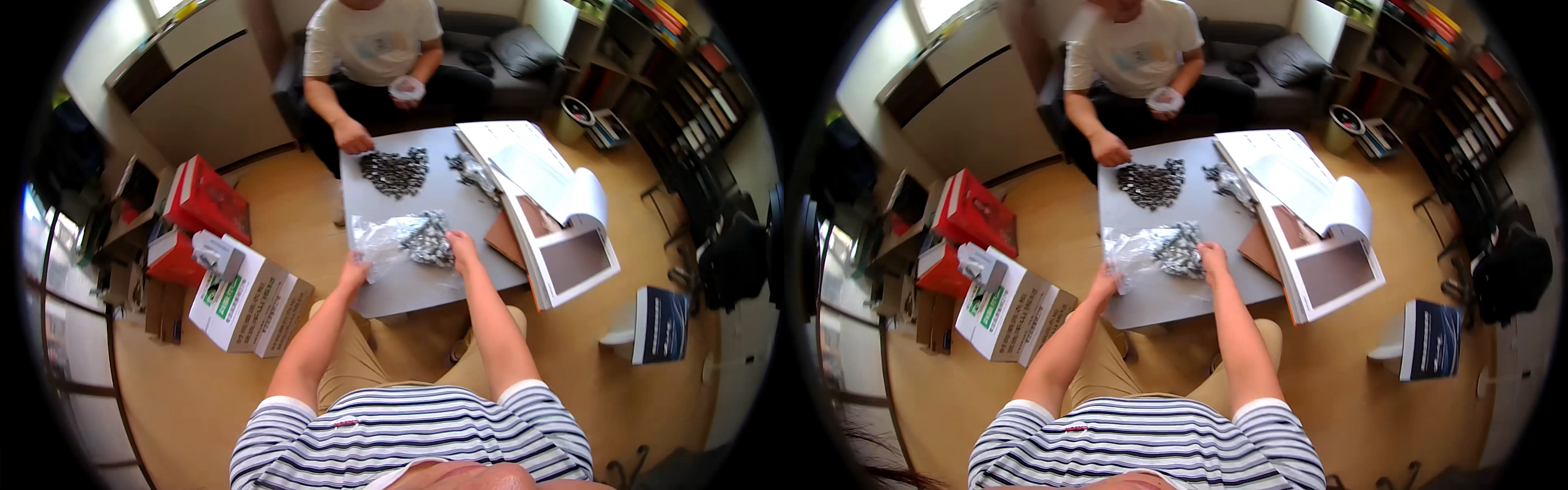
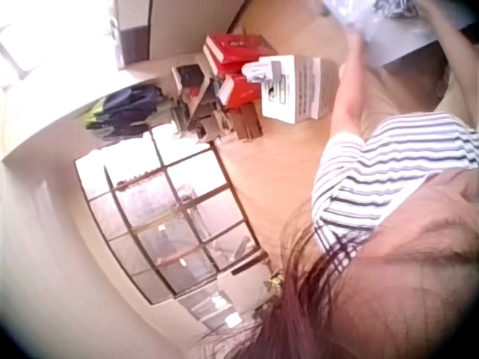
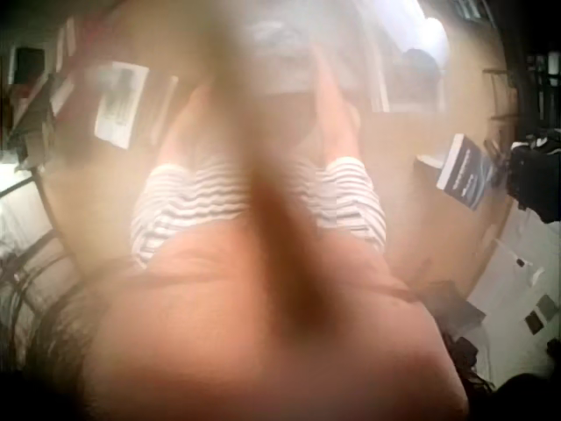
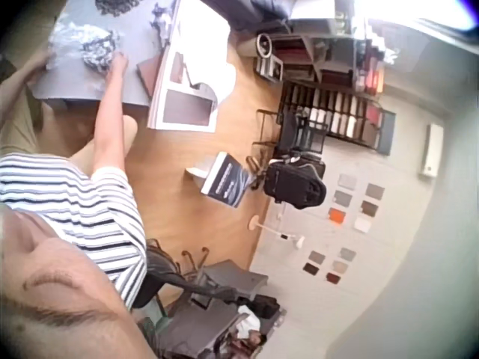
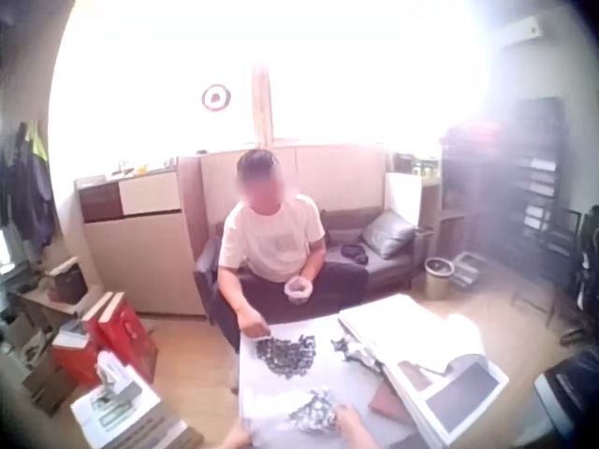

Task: The person sorts small hardware components from the table by hand, groups them, and places them into clear plastic bags.

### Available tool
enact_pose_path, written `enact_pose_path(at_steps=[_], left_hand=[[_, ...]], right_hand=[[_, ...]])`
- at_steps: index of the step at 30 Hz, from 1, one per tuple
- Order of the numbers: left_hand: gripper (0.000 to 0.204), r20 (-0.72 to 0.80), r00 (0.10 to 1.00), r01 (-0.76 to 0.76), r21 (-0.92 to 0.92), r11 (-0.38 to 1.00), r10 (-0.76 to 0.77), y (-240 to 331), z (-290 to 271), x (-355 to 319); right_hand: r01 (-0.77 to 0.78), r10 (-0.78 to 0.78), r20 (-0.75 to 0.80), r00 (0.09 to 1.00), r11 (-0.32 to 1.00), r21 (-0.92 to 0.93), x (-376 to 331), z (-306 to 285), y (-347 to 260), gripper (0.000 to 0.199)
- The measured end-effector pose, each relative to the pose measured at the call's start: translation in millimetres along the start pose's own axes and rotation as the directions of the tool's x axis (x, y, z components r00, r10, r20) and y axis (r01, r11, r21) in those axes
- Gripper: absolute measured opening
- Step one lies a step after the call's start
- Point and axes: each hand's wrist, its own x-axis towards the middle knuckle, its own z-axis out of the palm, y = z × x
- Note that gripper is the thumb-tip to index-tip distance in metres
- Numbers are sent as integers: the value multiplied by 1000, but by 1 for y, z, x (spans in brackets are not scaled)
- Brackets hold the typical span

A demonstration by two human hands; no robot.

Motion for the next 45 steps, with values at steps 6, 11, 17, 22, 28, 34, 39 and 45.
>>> enact_pose_path(at_steps=[6, 11, 17, 22, 28, 34, 39, 45], left_hand=[[48, -30, 997, 58, -169, 984, -64, 19, -4, -18], [56, -58, 998, -11, -175, 985, 1, 20, 0, -18], [55, 0, 1000, 14, -159, 987, -14, 39, 31, -20], [66, -62, 968, -219, 249, 943, 242, 29, 49, -11], [95, 81, 845, -494, 497, 713, 529, 32, 53, -14], [136, 291, 805, -572, 611, 547, 516, 41, 63, -30], [143, 294, 828, -518, 727, 451, 477, 54, 78, -41], [142, 285, 857, -477, 755, 450, 429, 69, 94, -40]], right_hand=[[-75, 70, -78, 995, 995, -68, -11, 15, -17, 15], [213, -228, -58, 972, 957, -199, -16, 9, -42, 10], [547, -550, 148, 822, 690, -474, -39, 0, -105, 11], [611, -619, 215, 755, 547, -572, -54, -1, -137, 10], [625, -651, 236, 722, 467, -625, -61, -9, -174, 9], [658, -782, 188, 594, 338, -673, -54, -19, -188, 9], [634, -760, 203, 617, 327, -701, -62, -20, -202, 8], [600, -785, 186, 590, 273, -752, -67, -31, -215, 7]])
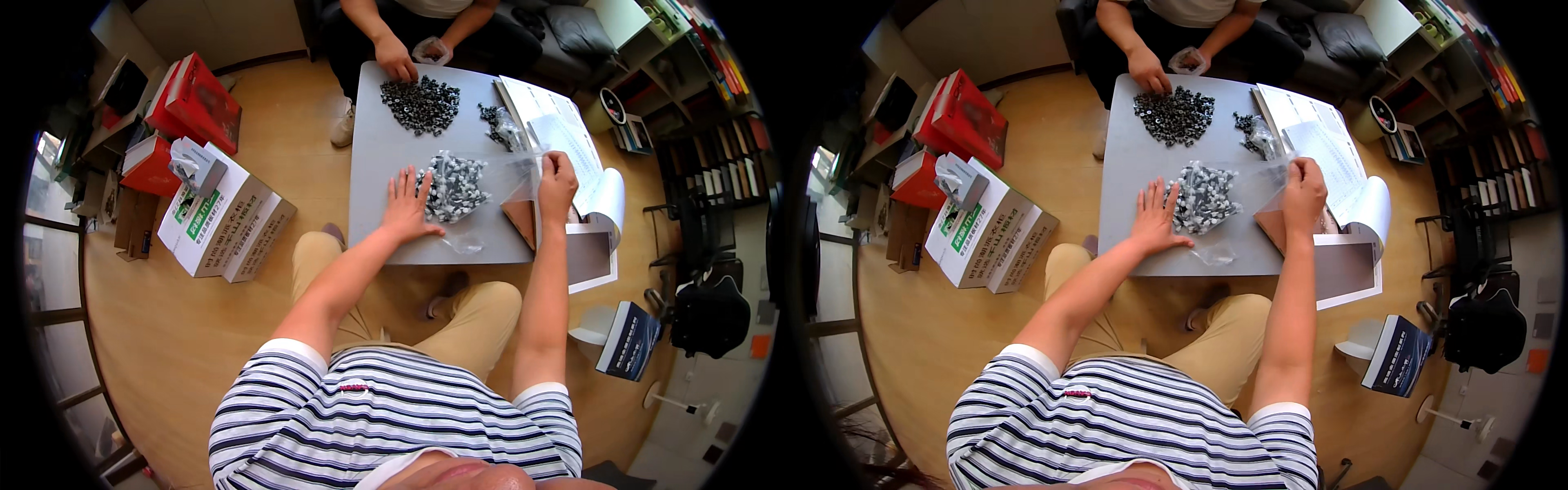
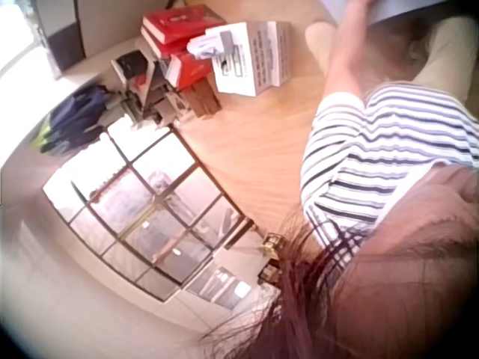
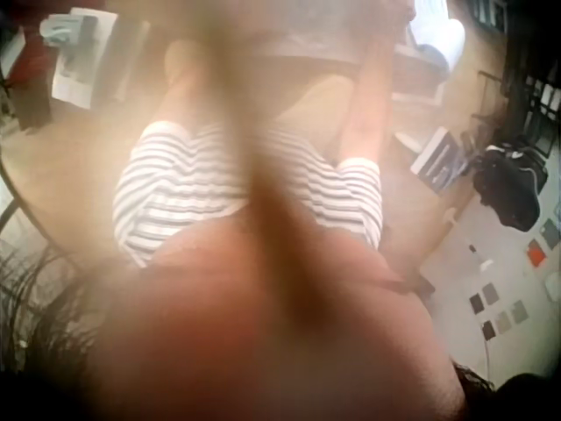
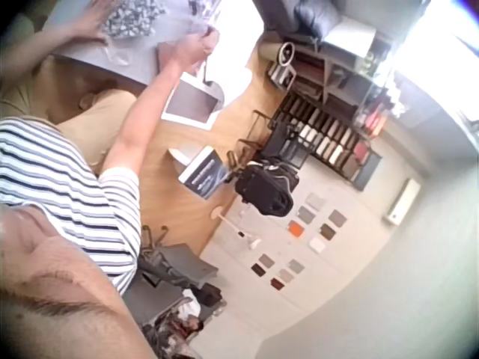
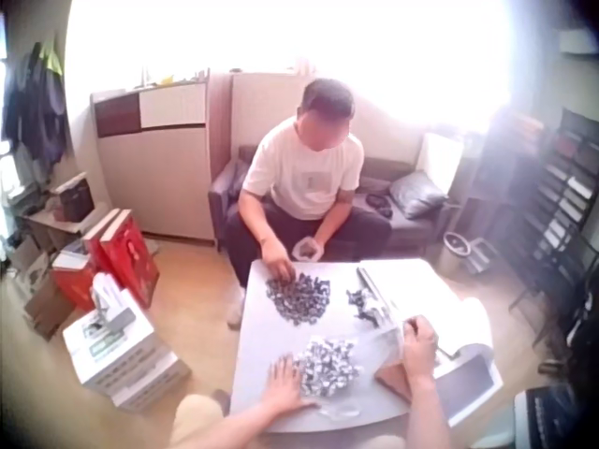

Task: The person sorts small hardware components from the table by hand, groups them, and places them into clear plastic bags.

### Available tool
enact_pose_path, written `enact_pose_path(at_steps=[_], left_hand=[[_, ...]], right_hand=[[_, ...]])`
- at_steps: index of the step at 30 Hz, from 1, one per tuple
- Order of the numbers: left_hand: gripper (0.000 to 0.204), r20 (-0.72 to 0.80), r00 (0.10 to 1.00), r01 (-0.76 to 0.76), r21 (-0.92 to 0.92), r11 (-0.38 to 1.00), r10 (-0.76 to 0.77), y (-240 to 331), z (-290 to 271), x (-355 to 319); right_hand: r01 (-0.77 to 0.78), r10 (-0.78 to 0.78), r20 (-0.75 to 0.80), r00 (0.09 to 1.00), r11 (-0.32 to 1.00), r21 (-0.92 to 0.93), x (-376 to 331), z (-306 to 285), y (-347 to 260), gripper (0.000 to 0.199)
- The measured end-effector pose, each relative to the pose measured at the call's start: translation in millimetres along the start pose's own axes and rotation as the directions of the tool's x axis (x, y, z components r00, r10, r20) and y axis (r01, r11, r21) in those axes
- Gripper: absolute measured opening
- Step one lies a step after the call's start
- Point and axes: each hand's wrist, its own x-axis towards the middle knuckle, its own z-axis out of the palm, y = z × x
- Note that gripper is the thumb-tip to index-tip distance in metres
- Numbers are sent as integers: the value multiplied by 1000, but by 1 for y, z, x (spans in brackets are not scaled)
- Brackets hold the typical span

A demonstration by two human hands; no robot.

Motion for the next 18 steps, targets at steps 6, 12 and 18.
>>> enact_pose_path(at_steps=[6, 12, 18], left_hand=[[138, -49, 998, -48, -26, 999, 46, 7, 12, 15], [136, -29, 999, -22, -17, 1000, 22, 33, 11, 26], [130, -138, 990, 2, -38, 999, -7, 43, 27, 36]], right_hand=[[-29, 36, -92, 995, 997, 72, 9, -13, -2, 8], [62, -63, -34, 997, 998, -27, 17, -13, -12, 8], [160, -161, 0, 987, 984, -73, 30, -19, -28, 6]])
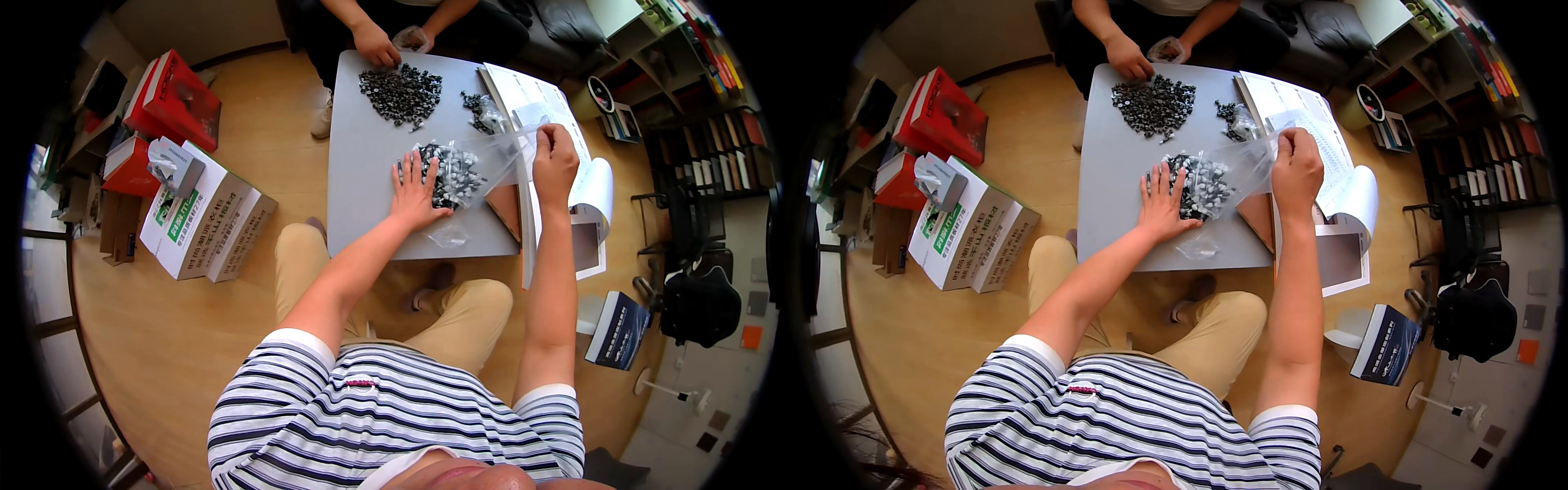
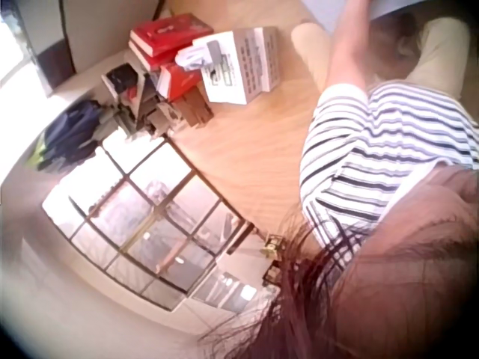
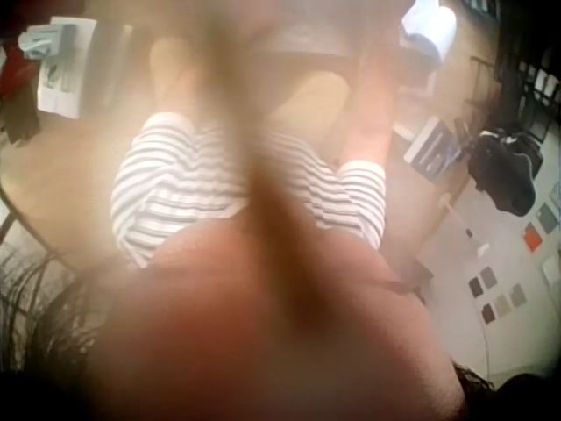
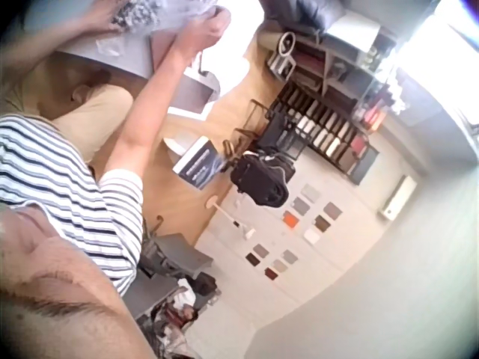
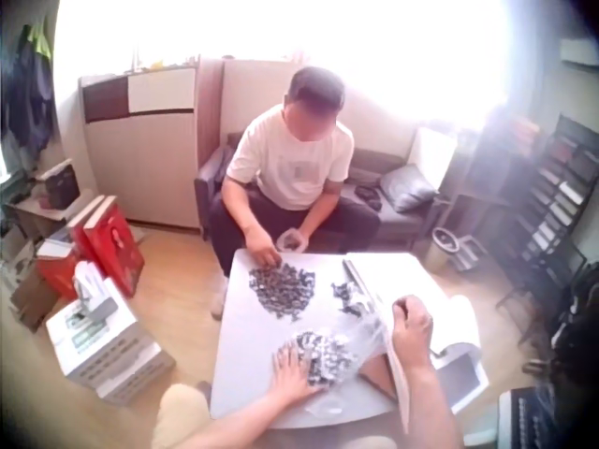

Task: The person sorts small hardware components from the table by hand, groups them, and places them into clear plastic bags.

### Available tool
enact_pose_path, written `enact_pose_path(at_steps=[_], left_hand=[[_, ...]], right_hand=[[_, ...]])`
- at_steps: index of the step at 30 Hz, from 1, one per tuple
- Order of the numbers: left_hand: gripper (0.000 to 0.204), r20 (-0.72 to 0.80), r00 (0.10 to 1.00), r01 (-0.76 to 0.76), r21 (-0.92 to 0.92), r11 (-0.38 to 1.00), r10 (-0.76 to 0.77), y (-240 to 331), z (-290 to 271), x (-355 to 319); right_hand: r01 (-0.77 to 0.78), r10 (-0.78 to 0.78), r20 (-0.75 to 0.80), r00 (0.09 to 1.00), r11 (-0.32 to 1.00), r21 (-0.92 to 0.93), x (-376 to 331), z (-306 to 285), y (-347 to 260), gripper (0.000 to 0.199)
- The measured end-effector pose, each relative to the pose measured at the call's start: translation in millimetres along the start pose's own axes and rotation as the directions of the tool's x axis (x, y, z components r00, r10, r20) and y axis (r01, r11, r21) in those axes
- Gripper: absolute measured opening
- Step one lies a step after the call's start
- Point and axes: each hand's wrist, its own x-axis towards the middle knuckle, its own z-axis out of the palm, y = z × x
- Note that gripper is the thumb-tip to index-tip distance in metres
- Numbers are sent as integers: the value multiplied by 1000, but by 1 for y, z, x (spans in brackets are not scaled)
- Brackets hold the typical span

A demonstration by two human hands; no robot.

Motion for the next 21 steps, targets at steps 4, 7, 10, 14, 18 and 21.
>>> enact_pose_path(at_steps=[4, 7, 10, 14, 18, 21], left_hand=[[124, 31, 999, -13, -12, 1000, 13, 3, 2, 5], [123, 22, 999, -25, -9, 1000, 25, 4, 0, 4], [121, 7, 999, -33, 5, 999, 33, 2, 1, 2], [110, -50, 994, -96, -69, 993, 93, -3, 0, -3], [82, -337, 938, -190, -286, 939, 87, -41, 16, -4], [72, -430, 891, -58, -419, 906, -143, -67, -3, -8]], right_hand=[[111, -114, -30, 993, 989, -100, 6, -10, -2, 7], [129, -137, -56, 989, 984, -121, 8, -19, -6, 6], [101, -108, -135, 985, 993, -60, 15, -33, -17, 7], [133, -143, -84, 986, 985, -112, 13, -45, -14, 7], [7, -11, -188, 982, 1000, -19, 9, -74, -19, 9], [-103, 138, -92, 986, 945, 312, -4, -96, -16, 11]])
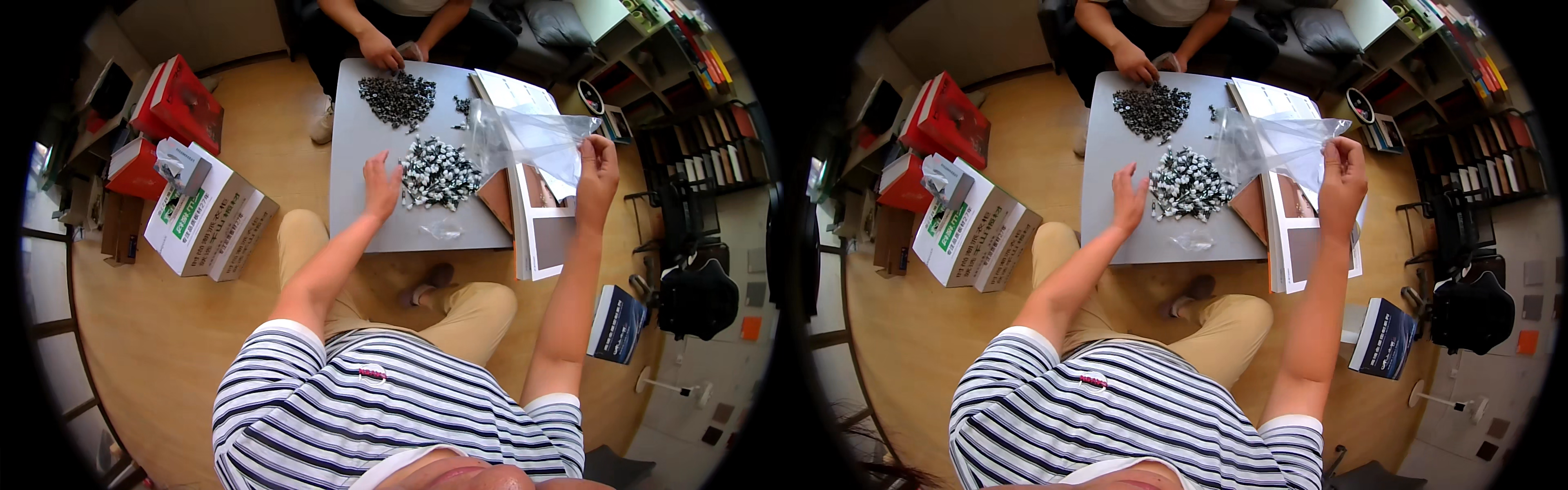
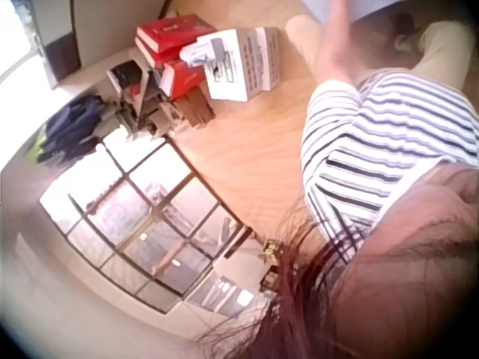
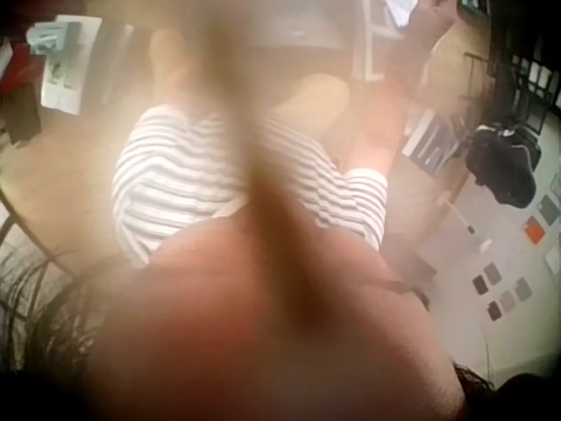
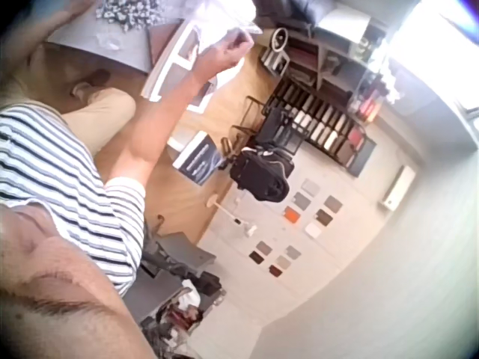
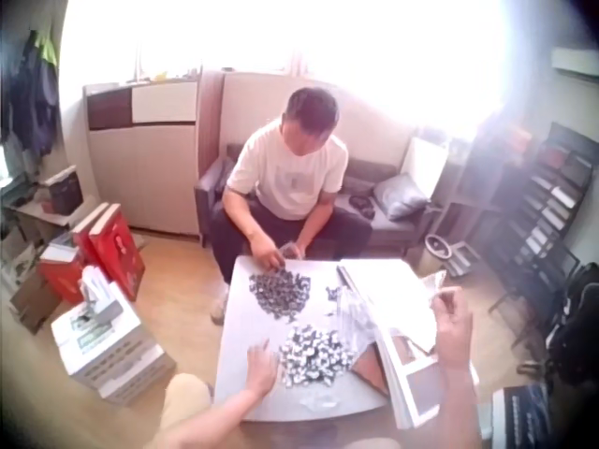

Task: The person sorts small hardware components from the table by hand, groups them, and places them into clear plastic bags.

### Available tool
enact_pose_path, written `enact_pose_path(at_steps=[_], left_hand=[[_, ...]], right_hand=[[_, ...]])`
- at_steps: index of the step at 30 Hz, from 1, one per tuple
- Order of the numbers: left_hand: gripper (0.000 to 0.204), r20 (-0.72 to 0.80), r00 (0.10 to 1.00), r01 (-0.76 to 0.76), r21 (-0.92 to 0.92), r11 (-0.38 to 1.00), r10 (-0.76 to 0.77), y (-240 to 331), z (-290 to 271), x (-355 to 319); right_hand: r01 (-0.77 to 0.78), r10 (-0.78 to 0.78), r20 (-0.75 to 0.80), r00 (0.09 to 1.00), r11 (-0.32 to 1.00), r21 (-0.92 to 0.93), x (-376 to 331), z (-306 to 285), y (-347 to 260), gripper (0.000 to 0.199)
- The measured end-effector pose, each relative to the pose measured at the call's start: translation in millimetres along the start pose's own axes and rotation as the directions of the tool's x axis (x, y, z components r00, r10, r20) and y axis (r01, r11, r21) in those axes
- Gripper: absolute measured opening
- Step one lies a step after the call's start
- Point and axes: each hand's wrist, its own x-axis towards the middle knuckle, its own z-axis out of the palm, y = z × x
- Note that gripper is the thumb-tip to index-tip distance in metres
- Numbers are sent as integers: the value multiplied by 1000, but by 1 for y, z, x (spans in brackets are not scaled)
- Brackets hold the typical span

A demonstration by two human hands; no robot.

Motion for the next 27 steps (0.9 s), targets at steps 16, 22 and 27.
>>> enact_pose_path(at_steps=[16, 22, 27], left_hand=[[43, 263, 848, 498, -692, 523, -460, 72, -277, -16], [35, -215, 818, 314, -610, 727, -533, 57, -386, -60], [32, -312, 784, 338, -510, 791, -536, 27, -380, -97]], right_hand=[[-578, 435, 495, 752, 796, 178, -211, 97, 48, 15], [-36, 274, 458, 845, 885, -464, -255, 120, 104, 21], [-58, 112, 156, 982, 948, -314, -180, 117, 123, 17]])
